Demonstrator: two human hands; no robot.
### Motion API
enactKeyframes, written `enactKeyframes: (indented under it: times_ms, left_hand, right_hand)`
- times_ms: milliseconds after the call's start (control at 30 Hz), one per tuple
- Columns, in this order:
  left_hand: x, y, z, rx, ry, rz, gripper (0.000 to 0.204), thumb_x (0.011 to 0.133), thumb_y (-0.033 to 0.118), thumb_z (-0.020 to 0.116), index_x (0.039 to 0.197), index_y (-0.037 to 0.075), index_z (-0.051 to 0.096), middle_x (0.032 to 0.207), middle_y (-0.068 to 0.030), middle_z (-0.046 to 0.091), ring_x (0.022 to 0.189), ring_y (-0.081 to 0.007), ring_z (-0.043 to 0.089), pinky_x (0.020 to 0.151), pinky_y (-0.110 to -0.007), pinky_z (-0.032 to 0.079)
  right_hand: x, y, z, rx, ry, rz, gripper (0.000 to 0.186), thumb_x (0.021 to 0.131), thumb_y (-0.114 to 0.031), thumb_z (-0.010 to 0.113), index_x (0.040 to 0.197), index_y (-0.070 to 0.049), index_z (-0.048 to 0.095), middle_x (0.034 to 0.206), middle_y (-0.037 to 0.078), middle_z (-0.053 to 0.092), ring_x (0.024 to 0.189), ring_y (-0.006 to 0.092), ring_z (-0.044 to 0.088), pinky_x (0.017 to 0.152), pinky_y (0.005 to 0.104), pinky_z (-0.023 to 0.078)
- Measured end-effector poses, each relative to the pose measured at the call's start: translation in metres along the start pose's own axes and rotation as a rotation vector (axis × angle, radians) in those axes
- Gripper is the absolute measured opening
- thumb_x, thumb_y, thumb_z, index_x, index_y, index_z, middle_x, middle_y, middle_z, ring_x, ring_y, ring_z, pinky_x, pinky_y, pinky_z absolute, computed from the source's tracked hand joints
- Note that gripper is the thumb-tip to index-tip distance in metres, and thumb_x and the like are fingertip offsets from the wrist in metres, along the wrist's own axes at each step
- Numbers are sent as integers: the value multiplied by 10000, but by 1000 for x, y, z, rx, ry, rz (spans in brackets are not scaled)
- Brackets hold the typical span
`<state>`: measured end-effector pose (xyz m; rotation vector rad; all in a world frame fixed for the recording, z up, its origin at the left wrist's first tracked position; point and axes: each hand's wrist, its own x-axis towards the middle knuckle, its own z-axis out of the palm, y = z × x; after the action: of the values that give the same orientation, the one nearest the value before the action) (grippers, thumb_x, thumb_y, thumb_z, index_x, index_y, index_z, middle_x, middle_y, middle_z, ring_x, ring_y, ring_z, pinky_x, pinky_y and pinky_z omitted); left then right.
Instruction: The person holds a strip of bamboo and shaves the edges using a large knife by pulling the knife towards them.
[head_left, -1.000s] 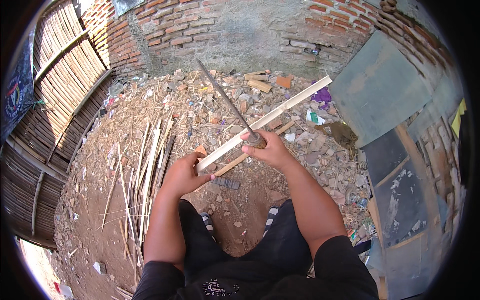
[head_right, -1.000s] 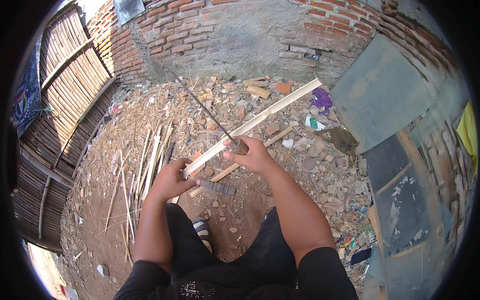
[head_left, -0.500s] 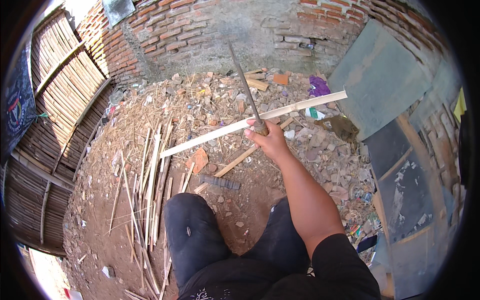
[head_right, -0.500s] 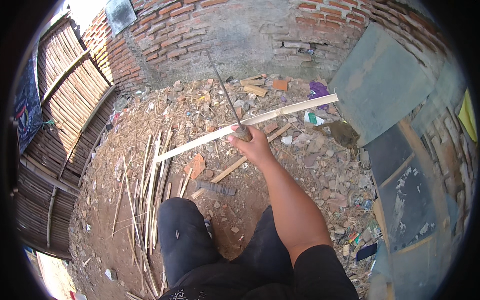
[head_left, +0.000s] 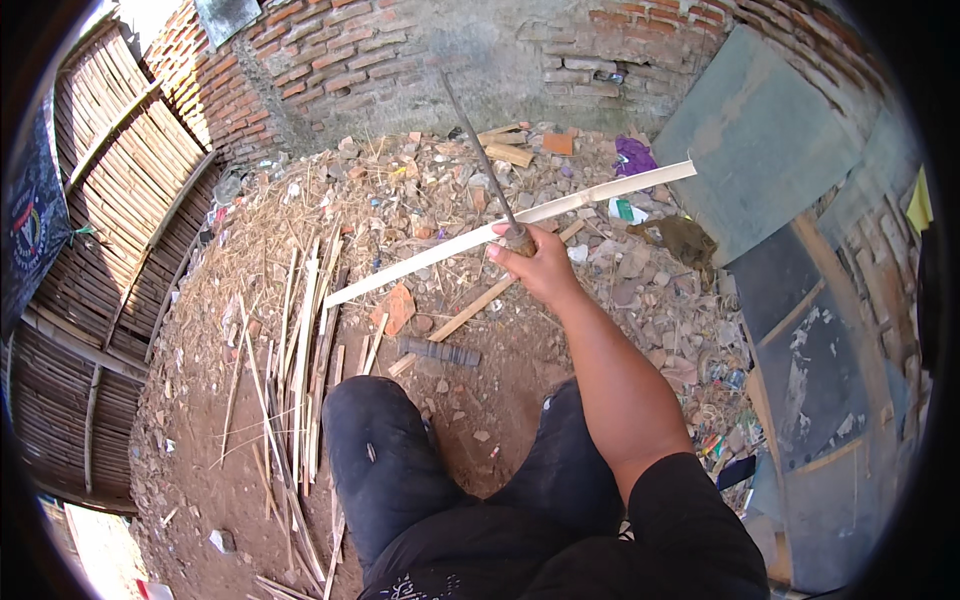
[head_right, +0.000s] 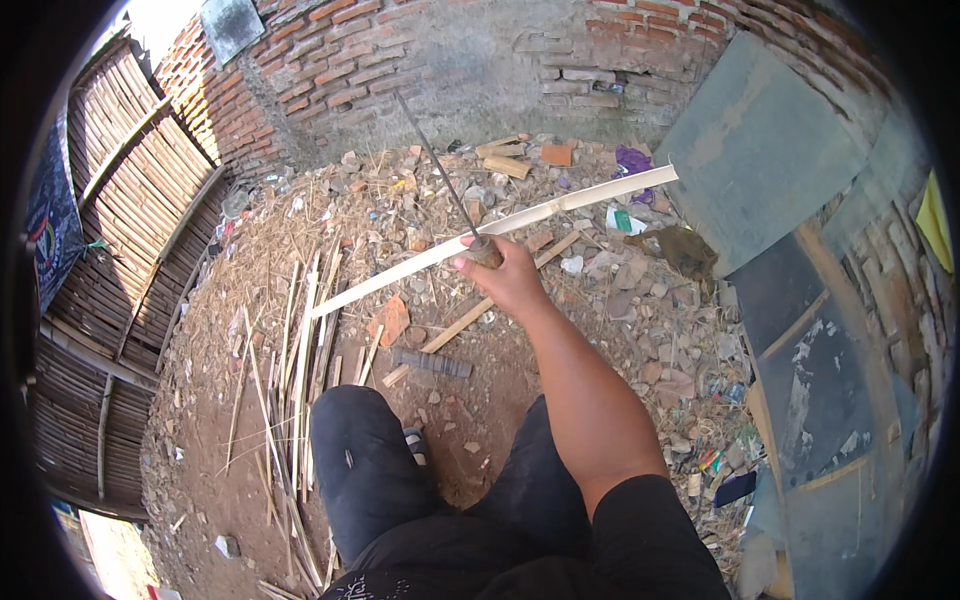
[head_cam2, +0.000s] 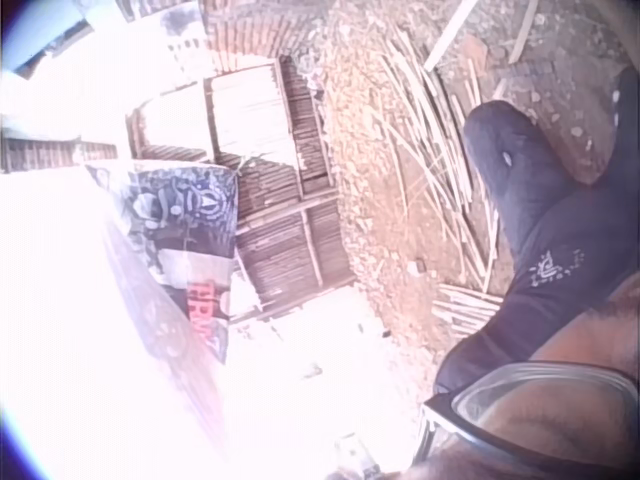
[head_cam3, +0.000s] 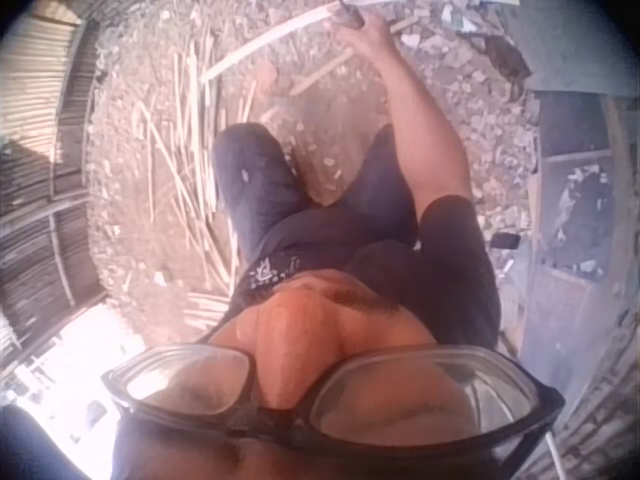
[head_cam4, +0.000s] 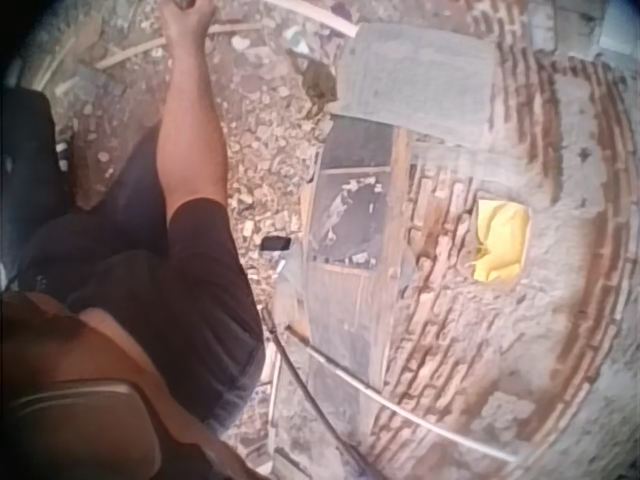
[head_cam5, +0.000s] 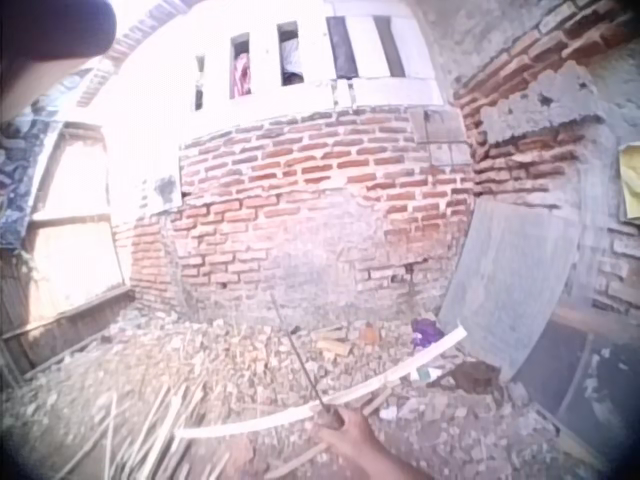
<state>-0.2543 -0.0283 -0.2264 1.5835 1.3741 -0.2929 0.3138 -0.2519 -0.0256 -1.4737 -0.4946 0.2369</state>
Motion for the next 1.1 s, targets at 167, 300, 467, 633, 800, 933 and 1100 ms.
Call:
enactKeyframes:
  times_ms: [167, 300, 467, 633, 800, 933, 1100]
  left_hand:
    - [1, -1, 0, 9, -11, -9, 256, 1022, 206, 644, 1147, -17, 667, 985, -108, 703, 884, -197, 672, 796, -346, 536]
    - [3, -2, -1, 11, -17, -12, 255, 1015, 203, 648, 1145, -16, 669, 986, -109, 705, 883, -199, 673, 796, -347, 538]
    - [3, -3, -1, 13, -20, -12, 254, 1006, 199, 652, 1142, -15, 671, 987, -110, 707, 882, -202, 675, 796, -348, 540]
    - [5, -4, -1, 13, -26, -17, 254, 997, 196, 656, 1139, -14, 673, 989, -111, 708, 881, -205, 678, 796, -349, 542]
    - [9, -5, -3, 19, -35, -21, 253, 988, 192, 660, 1136, -13, 675, 990, -112, 710, 880, -208, 680, 796, -350, 543]
    - [10, -4, -4, 20, -41, -20, 253, 981, 189, 664, 1133, -13, 676, 991, -113, 712, 880, -211, 682, 796, -351, 545]
    - [13, -4, -4, 19, -46, -17, 253, 973, 186, 668, 1130, -12, 678, 993, -114, 713, 879, -214, 684, 796, -352, 547]
  right_hand:
    - [0, 2, 2, -3, 28, -18, 465, 915, -288, 859, 1269, -23, 717, 829, -10, 692, 672, 63, 584, 609, 257, 453]
    - [1, 5, -3, -33, 0, 10, 474, 903, -297, 867, 1269, -33, 722, 887, 5, 720, 737, 85, 629, 677, 282, 496]
    - [3, 6, 0, -88, 3, 3, 486, 894, -309, 872, 1267, -31, 729, 1016, 54, 760, 897, 130, 686, 813, 306, 534]
    - [-1, -1, 1, -124, -23, 50, 488, 894, -307, 872, 1274, -36, 731, 1054, 57, 765, 959, 136, 689, 875, 312, 533]
    - [-2, 0, 0, -210, -29, -18, 472, 895, -301, 870, 1266, -42, 736, 1068, 59, 767, 971, 124, 684, 890, 308, 529]
    - [-3, 3, 1, -152, -51, 22, 458, 894, -298, 872, 1254, -46, 743, 1079, 63, 769, 973, 123, 682, 896, 316, 527]
    - [0, 5, 3, -185, -55, 62, 454, 893, -293, 873, 1252, -46, 746, 1043, 58, 775, 967, 124, 685, 885, 311, 527]
